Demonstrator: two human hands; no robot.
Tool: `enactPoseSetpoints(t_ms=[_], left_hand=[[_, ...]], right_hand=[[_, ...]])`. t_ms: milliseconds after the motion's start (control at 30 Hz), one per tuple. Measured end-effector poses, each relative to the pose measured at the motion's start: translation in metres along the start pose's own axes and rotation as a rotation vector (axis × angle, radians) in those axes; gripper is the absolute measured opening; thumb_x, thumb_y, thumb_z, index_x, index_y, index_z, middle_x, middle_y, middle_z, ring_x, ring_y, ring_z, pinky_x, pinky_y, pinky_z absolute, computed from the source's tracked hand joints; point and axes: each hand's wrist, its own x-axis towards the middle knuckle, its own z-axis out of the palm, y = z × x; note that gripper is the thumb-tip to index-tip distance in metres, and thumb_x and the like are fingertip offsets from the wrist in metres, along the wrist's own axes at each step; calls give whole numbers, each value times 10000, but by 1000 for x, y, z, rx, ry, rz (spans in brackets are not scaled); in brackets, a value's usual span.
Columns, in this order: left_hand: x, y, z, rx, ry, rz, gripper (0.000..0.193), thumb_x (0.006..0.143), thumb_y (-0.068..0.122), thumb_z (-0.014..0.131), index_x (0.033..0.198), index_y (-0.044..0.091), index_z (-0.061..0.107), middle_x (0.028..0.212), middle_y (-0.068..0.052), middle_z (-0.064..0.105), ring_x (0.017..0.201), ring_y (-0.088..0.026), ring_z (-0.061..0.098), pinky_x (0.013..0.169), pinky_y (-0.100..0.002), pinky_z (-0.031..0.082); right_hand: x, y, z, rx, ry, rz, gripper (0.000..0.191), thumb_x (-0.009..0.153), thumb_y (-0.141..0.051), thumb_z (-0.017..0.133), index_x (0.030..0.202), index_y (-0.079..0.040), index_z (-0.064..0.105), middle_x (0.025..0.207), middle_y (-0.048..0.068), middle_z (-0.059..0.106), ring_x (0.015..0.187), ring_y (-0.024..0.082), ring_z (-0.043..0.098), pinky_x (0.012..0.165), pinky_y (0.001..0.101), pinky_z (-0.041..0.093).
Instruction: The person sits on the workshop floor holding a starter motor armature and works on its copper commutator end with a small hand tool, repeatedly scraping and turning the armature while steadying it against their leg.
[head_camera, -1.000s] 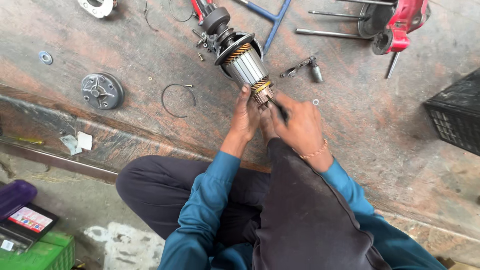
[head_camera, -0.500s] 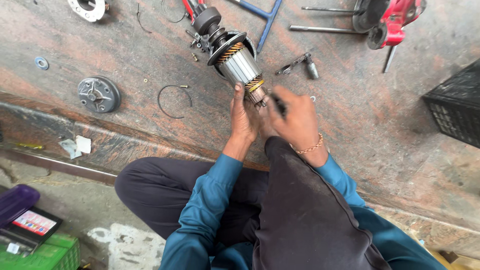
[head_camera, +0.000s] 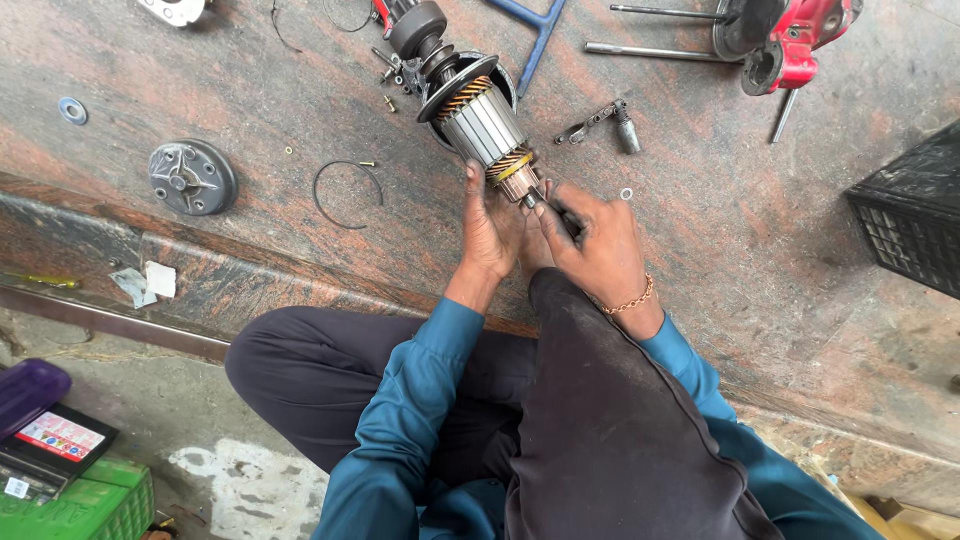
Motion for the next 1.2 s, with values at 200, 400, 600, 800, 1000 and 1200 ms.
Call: enactPoseSetpoints(t_ms=[200,400,600,800,1000,1200], left_hand=[[2,-3,-7,7,-11,-12,818,956,679,593,1412,6,505,1280,-149,635,1173,-241,621,1088,-460,511],[6,-3,-11,3,-15,-63,867,918,700,595,1458,35,463,1363,-107,600,1274,-217,590,1139,-405,462],[3,-1,-12,62,-37,-60,927,893,725,621,1464,14,453,1322,-127,602,1255,-248,574,1146,-455,452],[6,1,-14,101,-9,-35,906,889,713,629,1479,53,436,1367,-93,583,1305,-238,538,1162,-432,409],[8,-3,-20,50,-45,-52,892,915,702,620,1465,20,450,1357,-116,597,1298,-252,553,1170,-427,401],[10,-3,-25,91,20,-24,876,947,685,607,1501,30,431,1357,-82,591,1271,-226,536,1119,-415,393]], right_hand=[[0,-1,2,-109,12,-68,140,917,-174,747,1017,-79,722,787,187,682,693,416,654,584,448,504],[8,-4,7,-133,97,-181,180,901,-201,736,1056,-109,730,801,194,684,680,430,647,578,462,516],[7,-8,6,-275,16,-70,106,916,-237,733,932,-134,711,640,184,639,587,429,624,532,496,485],[9,-6,9,-328,6,-97,172,885,-307,737,923,-144,696,623,183,641,576,415,639,530,511,484],[8,-4,7,-356,10,-106,195,870,-300,738,1005,-159,735,609,203,634,561,433,630,542,527,495],[9,1,11,-298,15,-114,162,928,-282,726,1023,-151,733,638,209,637,594,439,626,559,524,494]])
